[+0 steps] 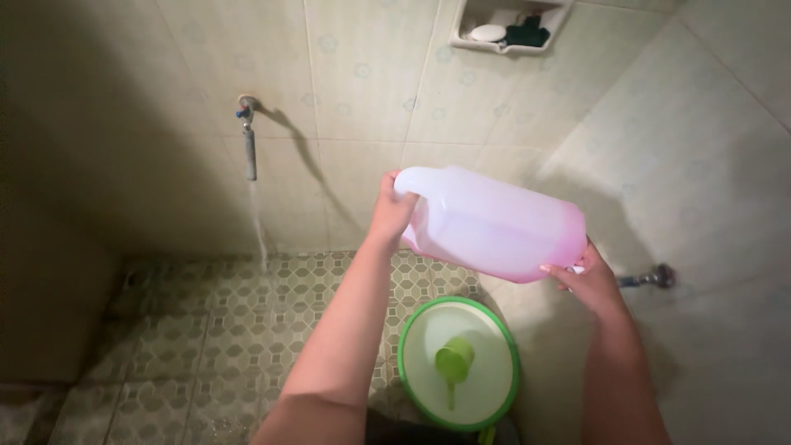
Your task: Cleaning a bathroom floor by pouring liquid cleaner and scrubbing with a long-handled brush.
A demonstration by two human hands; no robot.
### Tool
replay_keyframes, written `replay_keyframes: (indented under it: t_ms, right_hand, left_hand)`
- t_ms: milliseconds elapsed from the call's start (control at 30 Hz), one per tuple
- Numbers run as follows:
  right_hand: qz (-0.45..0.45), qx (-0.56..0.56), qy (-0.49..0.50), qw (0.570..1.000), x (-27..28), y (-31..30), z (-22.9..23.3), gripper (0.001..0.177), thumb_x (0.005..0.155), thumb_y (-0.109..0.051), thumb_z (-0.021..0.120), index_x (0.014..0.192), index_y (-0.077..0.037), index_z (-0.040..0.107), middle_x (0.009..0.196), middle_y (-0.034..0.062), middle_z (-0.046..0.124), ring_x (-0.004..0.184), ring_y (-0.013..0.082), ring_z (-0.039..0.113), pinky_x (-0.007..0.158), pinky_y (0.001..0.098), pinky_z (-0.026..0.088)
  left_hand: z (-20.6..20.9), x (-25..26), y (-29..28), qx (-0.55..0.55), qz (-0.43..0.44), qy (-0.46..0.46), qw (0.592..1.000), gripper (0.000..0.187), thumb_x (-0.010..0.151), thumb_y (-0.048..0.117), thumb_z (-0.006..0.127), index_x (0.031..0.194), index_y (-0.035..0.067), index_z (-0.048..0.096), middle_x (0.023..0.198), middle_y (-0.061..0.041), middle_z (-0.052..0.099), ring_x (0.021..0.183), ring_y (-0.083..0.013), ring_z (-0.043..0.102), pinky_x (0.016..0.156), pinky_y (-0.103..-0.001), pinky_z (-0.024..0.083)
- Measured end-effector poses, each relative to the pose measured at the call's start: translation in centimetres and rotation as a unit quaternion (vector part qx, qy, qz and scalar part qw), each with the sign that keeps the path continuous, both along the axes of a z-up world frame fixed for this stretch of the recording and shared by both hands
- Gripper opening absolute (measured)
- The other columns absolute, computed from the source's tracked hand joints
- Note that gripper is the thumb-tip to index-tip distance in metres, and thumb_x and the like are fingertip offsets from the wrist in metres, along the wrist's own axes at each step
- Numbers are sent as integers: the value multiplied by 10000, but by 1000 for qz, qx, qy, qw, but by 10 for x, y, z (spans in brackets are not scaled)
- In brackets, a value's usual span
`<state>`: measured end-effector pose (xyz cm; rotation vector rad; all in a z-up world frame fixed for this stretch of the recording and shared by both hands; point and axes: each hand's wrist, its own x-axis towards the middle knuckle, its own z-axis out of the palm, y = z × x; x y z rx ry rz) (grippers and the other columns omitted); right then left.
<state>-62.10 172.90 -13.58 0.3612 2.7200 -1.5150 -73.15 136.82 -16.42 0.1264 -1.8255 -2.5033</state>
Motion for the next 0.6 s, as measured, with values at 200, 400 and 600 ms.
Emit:
replay_keyframes:
  t_ms: [200,400,600]
  right_hand:
    - [43,-83,-20,995,-40,13,-3,638,743,-83,823,1322,-124,559,1129,-1,705,950,97,653,677,312,550]
    - [167,-97,-33,981,-80,-9,4,584,768,-53,819,1308,-85,601,1093,16,690,940,108,636,693,314,538]
    - [274,-72,-36,958,-103,-80,-1,708,730,-23,827,1395,-96,594,1081,9,684,896,112,627,698,314,539]
  left_hand:
    - [37,14,3,-70,65,24,995,307,811,68,690,1113,58,632,990,-84,735,898,-177,712,795,-335,591]
    - [39,66,-28,-172,213,5,962,275,734,128,741,993,49,697,876,-52,753,807,-143,716,744,-312,585]
    - [25,143,-77,-139,326,-20,935,247,742,133,754,965,33,722,864,-35,748,803,-122,693,742,-302,575]
